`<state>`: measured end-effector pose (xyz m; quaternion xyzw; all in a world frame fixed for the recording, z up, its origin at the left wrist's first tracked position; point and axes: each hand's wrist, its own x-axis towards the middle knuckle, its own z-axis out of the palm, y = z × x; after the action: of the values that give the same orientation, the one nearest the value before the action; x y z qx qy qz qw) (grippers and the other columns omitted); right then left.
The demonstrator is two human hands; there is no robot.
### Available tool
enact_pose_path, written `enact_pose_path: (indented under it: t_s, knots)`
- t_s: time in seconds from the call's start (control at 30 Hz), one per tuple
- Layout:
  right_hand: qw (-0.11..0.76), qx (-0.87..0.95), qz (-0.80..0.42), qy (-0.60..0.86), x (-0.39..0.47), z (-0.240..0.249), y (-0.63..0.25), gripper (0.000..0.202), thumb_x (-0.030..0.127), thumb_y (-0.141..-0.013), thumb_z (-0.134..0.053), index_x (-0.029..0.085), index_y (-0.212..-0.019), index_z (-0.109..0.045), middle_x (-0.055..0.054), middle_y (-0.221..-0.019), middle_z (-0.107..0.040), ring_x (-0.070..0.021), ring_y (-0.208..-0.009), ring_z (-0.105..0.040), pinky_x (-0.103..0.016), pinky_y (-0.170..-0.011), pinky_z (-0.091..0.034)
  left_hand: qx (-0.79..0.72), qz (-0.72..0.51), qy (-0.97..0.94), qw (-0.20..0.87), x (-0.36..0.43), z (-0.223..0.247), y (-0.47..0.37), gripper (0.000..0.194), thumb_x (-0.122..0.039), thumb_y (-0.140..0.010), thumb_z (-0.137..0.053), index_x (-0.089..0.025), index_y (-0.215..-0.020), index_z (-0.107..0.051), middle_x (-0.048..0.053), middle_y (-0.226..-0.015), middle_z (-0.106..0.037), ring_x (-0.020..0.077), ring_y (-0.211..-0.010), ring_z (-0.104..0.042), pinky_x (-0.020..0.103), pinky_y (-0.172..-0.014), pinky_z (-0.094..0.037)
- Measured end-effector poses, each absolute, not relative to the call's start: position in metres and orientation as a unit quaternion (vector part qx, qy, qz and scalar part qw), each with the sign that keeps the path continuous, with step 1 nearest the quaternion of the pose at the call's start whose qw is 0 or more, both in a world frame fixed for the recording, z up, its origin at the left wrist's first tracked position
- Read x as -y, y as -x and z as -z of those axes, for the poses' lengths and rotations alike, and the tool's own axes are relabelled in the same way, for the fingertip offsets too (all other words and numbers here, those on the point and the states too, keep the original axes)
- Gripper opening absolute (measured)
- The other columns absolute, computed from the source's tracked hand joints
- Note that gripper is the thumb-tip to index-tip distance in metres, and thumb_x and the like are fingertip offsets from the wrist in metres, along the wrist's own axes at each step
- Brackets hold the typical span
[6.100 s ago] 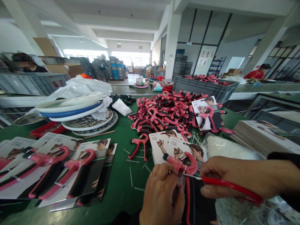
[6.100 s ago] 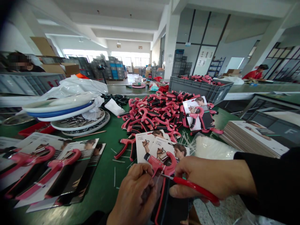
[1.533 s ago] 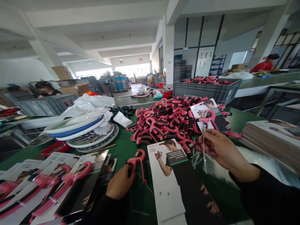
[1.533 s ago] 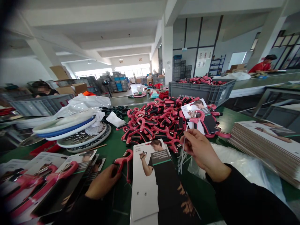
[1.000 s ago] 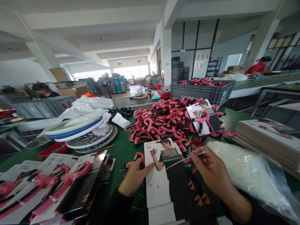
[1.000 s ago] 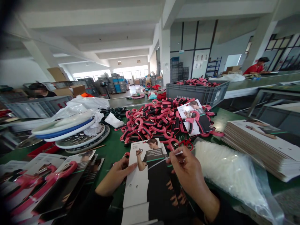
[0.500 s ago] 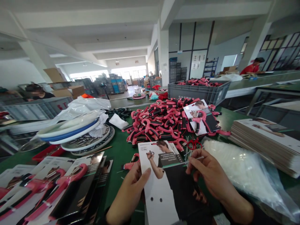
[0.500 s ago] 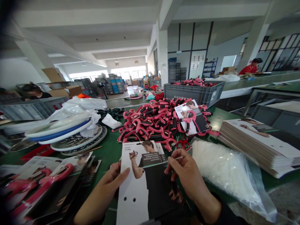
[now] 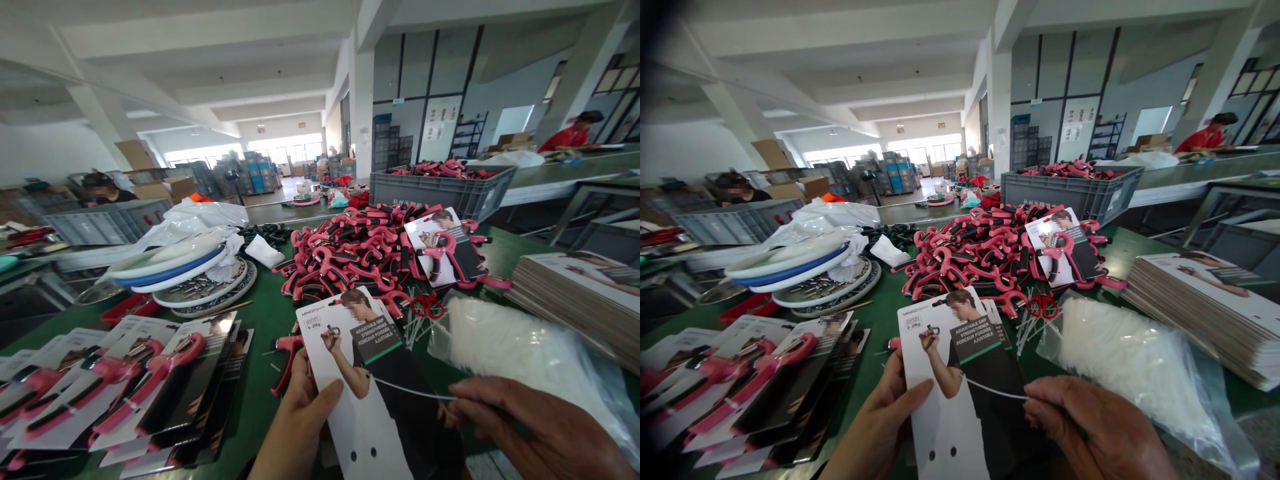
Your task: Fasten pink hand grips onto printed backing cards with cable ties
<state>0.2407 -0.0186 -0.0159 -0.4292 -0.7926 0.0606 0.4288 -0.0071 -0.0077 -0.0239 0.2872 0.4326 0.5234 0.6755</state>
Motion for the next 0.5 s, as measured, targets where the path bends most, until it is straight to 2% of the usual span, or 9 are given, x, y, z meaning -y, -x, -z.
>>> enact_pose_path:
  t_s: [0.1, 0.2, 0.33, 0.4, 0.5]
  knots:
    - [0.399, 0.818, 0.014, 0.414, 0.022, 0.012, -0.245, 0.010, 0.035, -0.086, -0.052, 0.033, -0.093, -0.060, 0.004, -0.069, -0.071, -0.0149, -0.051, -0.066, -0.021, -0.047, -0.053, -0.431, -0.545, -0.279, 0.662, 0.010, 0.022, 0.004, 0.087, -0.023, -0.061, -0.077, -0.028, -0.130, -0.025, 0.004, -0.091, -0.071, 0.0235, -0.074, -0.069, 0.031, -0.066, -0.052]
    - [0.376, 0.830, 0.056, 0.408, 0.022, 0.010, -0.246, 0.011, 0.036, -0.088, -0.049, 0.032, -0.093, -0.059, 0.003, -0.071, -0.071, -0.0161, -0.053, -0.066, -0.022, -0.048, -0.052, -0.426, -0.563, -0.276, 0.652, 0.013, 0.019, 0.000, 0.091, -0.022, -0.061, -0.077, -0.031, -0.132, -0.021, 0.003, -0.096, -0.071, 0.0212, -0.076, -0.069, 0.028, -0.067, -0.052]
    - [0.360, 0.844, 0.069, 0.390, 0.022, 0.007, -0.246, 0.011, 0.037, -0.088, -0.049, 0.032, -0.091, -0.058, 0.004, -0.068, -0.070, -0.0152, -0.051, -0.065, -0.022, -0.047, -0.052, -0.422, -0.542, -0.310, 0.657, 0.017, 0.015, -0.002, 0.097, -0.021, -0.061, -0.077, -0.030, -0.135, -0.016, 0.004, -0.092, -0.072, 0.0223, -0.074, -0.069, 0.030, -0.065, -0.053]
    - [0.346, 0.848, 0.069, 0.396, 0.024, 0.008, -0.250, 0.012, 0.038, -0.086, -0.051, 0.034, -0.093, -0.060, 0.004, -0.071, -0.071, -0.0163, -0.053, -0.066, -0.024, -0.050, -0.053, -0.424, -0.533, -0.319, 0.659, 0.018, 0.015, -0.003, 0.099, -0.021, -0.061, -0.077, -0.030, -0.137, -0.014, 0.004, -0.089, -0.072, 0.0234, -0.073, -0.069, 0.031, -0.065, -0.053]
    - [0.320, 0.845, 0.035, 0.427, 0.027, 0.011, -0.258, 0.017, 0.040, -0.081, -0.058, 0.037, -0.096, -0.065, 0.004, -0.078, -0.072, -0.0184, -0.061, -0.067, -0.027, -0.058, -0.054, -0.410, -0.550, -0.312, 0.657, 0.018, 0.016, -0.005, 0.107, -0.023, -0.061, -0.078, -0.032, -0.139, -0.006, 0.004, -0.094, -0.072, 0.0247, -0.083, -0.068, 0.033, -0.071, -0.052]
